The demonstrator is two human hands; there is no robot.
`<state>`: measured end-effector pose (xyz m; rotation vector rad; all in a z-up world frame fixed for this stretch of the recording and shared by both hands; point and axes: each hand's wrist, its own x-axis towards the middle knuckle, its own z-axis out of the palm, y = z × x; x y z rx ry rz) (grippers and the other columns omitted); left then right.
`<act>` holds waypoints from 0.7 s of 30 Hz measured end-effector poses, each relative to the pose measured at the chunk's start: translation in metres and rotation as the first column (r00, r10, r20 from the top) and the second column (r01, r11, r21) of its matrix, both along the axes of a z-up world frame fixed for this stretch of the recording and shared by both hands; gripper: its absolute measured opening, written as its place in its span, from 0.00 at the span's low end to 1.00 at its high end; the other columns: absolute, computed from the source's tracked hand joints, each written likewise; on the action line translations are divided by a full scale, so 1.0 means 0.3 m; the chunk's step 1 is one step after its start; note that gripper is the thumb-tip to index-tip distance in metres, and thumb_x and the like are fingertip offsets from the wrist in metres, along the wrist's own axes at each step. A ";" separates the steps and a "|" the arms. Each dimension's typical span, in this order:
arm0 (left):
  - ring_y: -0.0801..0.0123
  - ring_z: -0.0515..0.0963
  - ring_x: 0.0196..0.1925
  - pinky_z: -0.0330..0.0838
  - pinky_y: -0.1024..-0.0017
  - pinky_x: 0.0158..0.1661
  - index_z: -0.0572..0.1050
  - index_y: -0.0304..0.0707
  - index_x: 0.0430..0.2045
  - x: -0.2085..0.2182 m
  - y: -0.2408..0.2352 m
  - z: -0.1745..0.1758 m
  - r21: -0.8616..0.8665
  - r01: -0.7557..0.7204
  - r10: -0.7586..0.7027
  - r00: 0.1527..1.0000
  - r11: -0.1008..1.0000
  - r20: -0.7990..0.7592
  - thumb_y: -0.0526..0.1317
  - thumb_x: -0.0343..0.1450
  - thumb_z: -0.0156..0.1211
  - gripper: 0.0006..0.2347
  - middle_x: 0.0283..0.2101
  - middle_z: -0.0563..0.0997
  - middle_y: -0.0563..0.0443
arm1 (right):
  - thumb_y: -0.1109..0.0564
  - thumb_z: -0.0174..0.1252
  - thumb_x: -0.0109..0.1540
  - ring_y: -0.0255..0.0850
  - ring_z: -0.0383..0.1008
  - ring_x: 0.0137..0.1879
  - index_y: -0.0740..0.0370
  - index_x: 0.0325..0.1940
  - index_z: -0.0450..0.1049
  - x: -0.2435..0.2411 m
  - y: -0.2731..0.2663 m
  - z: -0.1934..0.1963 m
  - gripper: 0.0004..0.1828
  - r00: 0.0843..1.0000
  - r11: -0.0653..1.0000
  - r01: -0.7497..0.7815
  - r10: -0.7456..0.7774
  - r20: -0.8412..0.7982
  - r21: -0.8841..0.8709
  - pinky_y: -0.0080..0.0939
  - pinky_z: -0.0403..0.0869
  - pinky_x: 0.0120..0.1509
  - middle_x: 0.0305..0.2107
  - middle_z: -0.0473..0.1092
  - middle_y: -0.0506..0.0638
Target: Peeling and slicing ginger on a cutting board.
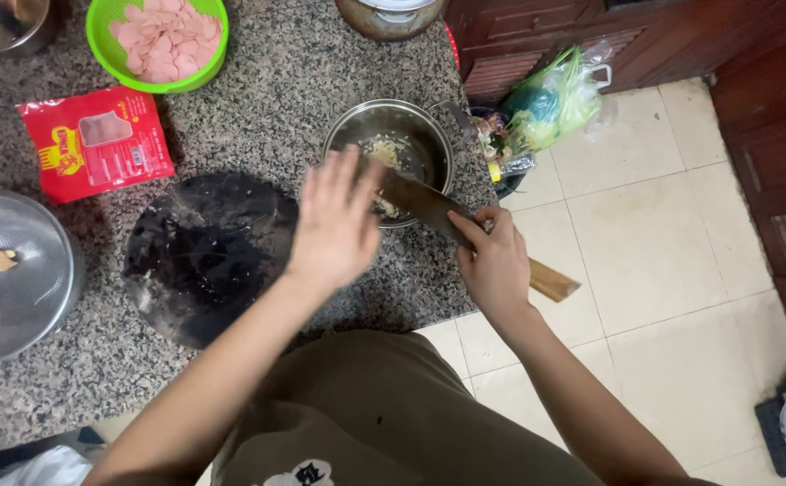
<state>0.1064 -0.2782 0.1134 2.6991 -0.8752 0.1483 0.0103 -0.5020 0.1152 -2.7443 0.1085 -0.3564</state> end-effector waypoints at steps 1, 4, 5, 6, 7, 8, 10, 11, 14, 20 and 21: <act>0.40 0.49 0.78 0.41 0.43 0.73 0.55 0.37 0.74 -0.014 -0.036 -0.002 0.000 0.002 -0.002 1.000 1.000 -0.001 0.42 0.73 0.50 0.30 0.75 0.52 0.28 | 0.63 0.63 0.53 0.55 0.72 0.48 0.50 0.56 0.79 -0.004 -0.002 -0.012 0.27 1.000 1.000 0.002 -0.002 -0.001 0.000 0.53 0.73 0.51 0.47 0.68 0.56; 0.40 0.44 0.77 0.35 0.39 0.70 0.64 0.52 0.66 -0.033 -0.113 -0.042 -0.055 0.138 -0.142 0.986 0.989 -0.084 0.57 0.73 0.50 0.26 0.74 0.49 0.32 | 0.63 0.63 0.54 0.52 0.70 0.52 0.47 0.59 0.78 -0.008 0.002 -0.038 0.28 0.999 1.000 0.004 -0.003 -0.051 0.015 0.52 0.72 0.56 0.49 0.65 0.52; 0.40 0.43 0.78 0.34 0.40 0.71 0.65 0.52 0.67 -0.027 -0.124 -0.080 -0.050 0.126 -0.128 0.991 0.991 -0.045 0.59 0.74 0.50 0.27 0.76 0.49 0.34 | 0.64 0.64 0.54 0.53 0.70 0.51 0.48 0.59 0.78 -0.010 0.005 -0.039 0.28 0.999 1.000 -0.009 0.009 -0.038 0.008 0.52 0.72 0.55 0.49 0.65 0.53; 0.40 0.42 0.79 0.34 0.42 0.72 0.67 0.53 0.68 -0.024 -0.138 -0.119 -0.048 0.115 -0.115 0.993 0.992 -0.007 0.62 0.74 0.49 0.28 0.78 0.48 0.37 | 0.64 0.64 0.53 0.53 0.70 0.51 0.48 0.58 0.78 -0.014 0.004 -0.040 0.29 0.999 1.000 -0.021 0.021 -0.028 -0.001 0.52 0.72 0.55 0.48 0.65 0.53; 0.40 0.42 0.79 0.34 0.42 0.72 0.67 0.53 0.68 -0.008 -0.131 -0.138 -0.050 0.116 -0.116 0.993 0.992 -0.009 0.62 0.74 0.49 0.28 0.78 0.48 0.37 | 0.64 0.64 0.53 0.53 0.70 0.51 0.48 0.58 0.78 -0.020 0.002 -0.029 0.29 0.999 1.000 -0.020 0.020 -0.030 -0.003 0.52 0.72 0.55 0.48 0.65 0.53; 0.41 0.41 0.79 0.32 0.41 0.73 0.65 0.56 0.69 0.011 -0.125 -0.156 -0.034 0.056 -0.057 0.998 0.998 -0.028 0.63 0.74 0.47 0.28 0.78 0.46 0.39 | 0.63 0.65 0.52 0.53 0.70 0.50 0.49 0.57 0.79 -0.024 0.001 -0.018 0.28 1.000 1.000 0.001 0.000 -0.024 0.009 0.52 0.72 0.54 0.48 0.65 0.53; 0.41 0.40 0.80 0.31 0.41 0.73 0.64 0.59 0.70 0.049 -0.103 -0.188 -0.015 0.001 -0.002 0.999 1.000 -0.046 0.64 0.74 0.44 0.29 0.77 0.44 0.41 | 0.63 0.65 0.52 0.53 0.70 0.49 0.50 0.56 0.79 -0.039 -0.009 -0.010 0.28 1.000 0.999 0.025 -0.024 -0.017 0.020 0.52 0.72 0.53 0.48 0.65 0.53; 0.41 0.39 0.80 0.30 0.41 0.72 0.62 0.60 0.71 0.068 -0.086 -0.203 0.030 -0.018 0.019 0.999 0.999 -0.030 0.64 0.75 0.41 0.29 0.78 0.41 0.40 | 0.63 0.65 0.53 0.52 0.69 0.48 0.49 0.56 0.79 -0.049 -0.017 -0.013 0.26 0.998 0.998 0.060 -0.060 -0.035 0.016 0.51 0.72 0.52 0.48 0.65 0.52; 0.42 0.37 0.79 0.27 0.42 0.71 0.59 0.60 0.72 0.125 -0.048 -0.216 0.119 -0.063 0.068 0.997 0.991 -0.035 0.65 0.75 0.36 0.29 0.78 0.37 0.40 | 0.63 0.64 0.54 0.52 0.70 0.46 0.48 0.55 0.80 -0.068 -0.045 -0.013 0.25 0.996 0.996 0.092 -0.092 -0.016 -0.007 0.51 0.72 0.49 0.47 0.66 0.52; 0.43 0.34 0.79 0.25 0.43 0.71 0.51 0.46 0.74 0.124 -0.037 -0.206 0.192 -0.175 0.198 0.974 0.966 -0.111 0.55 0.77 0.36 0.29 0.78 0.35 0.37 | 0.59 0.60 0.66 0.38 0.73 0.32 0.60 0.56 0.77 -0.069 -0.128 -0.126 0.13 0.977 0.789 0.178 -0.070 -0.202 0.588 0.38 0.73 0.34 0.36 0.71 0.54; 0.43 0.34 0.79 0.26 0.43 0.71 0.49 0.40 0.75 0.111 -0.044 -0.217 0.218 -0.151 0.163 0.986 0.964 -0.034 0.49 0.77 0.39 0.29 0.78 0.35 0.35 | 0.58 0.58 0.68 0.34 0.70 0.26 0.65 0.56 0.76 -0.066 -0.141 -0.152 0.13 0.909 0.520 0.355 0.004 -0.417 0.777 0.35 0.69 0.29 0.26 0.71 0.54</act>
